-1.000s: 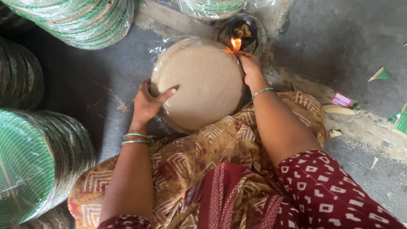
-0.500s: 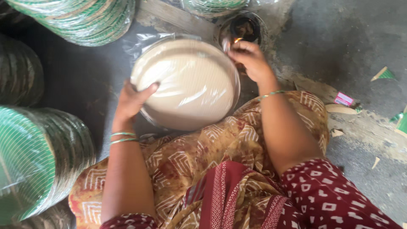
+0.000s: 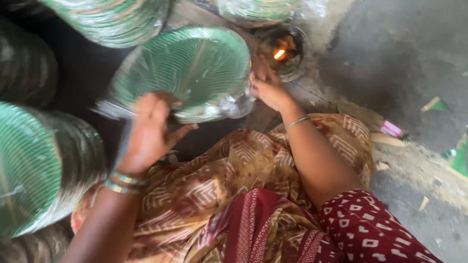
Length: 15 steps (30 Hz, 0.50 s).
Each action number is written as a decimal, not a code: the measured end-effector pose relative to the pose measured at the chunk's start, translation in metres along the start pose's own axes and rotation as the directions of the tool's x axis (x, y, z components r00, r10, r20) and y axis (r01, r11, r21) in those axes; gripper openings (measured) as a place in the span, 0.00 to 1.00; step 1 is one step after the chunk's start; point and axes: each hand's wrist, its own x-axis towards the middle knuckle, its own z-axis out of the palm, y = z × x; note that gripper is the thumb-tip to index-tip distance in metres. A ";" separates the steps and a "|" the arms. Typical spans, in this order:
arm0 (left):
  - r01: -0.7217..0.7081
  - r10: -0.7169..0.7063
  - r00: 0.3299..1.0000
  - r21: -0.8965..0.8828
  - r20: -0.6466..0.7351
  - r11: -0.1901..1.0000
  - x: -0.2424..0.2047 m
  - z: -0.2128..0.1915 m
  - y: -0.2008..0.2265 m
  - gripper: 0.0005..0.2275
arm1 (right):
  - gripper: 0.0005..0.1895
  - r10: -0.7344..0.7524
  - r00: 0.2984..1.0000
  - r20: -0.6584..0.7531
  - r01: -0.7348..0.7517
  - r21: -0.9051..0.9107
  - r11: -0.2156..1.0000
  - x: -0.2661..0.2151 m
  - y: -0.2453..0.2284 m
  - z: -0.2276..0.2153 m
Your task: The person sits on the floor and wraps individual disposable plates in plastic film using a flame to seal the edges. The person picks up a plate, wraps it, and seals it with a flame from a small lamp.
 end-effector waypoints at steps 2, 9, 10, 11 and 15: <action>0.166 -0.170 0.984 0.075 0.049 0.983 -0.012 0.020 -0.032 0.38 | 0.28 0.125 0.991 -0.047 -0.131 -0.139 0.982 0.007 0.024 0.000; 0.962 -0.779 0.249 -0.241 0.575 0.130 -0.068 0.105 -0.170 0.37 | 0.18 0.412 0.903 -0.122 -0.410 -0.529 0.743 0.017 0.056 -0.070; 0.963 -0.725 0.261 -0.226 0.638 0.147 -0.078 0.119 -0.181 0.32 | 0.17 0.427 0.899 -0.101 -0.403 -0.575 0.712 0.017 0.061 -0.079; 0.962 -0.665 0.270 -0.215 0.696 0.166 -0.087 0.134 -0.191 0.27 | 0.18 0.462 0.877 -0.134 -0.439 -0.615 0.655 0.017 0.066 -0.088; 0.911 -0.629 0.271 0.018 0.729 0.412 -0.106 0.170 -0.220 0.22 | 0.15 0.527 0.825 -0.206 -0.475 -0.759 0.446 0.015 0.086 -0.100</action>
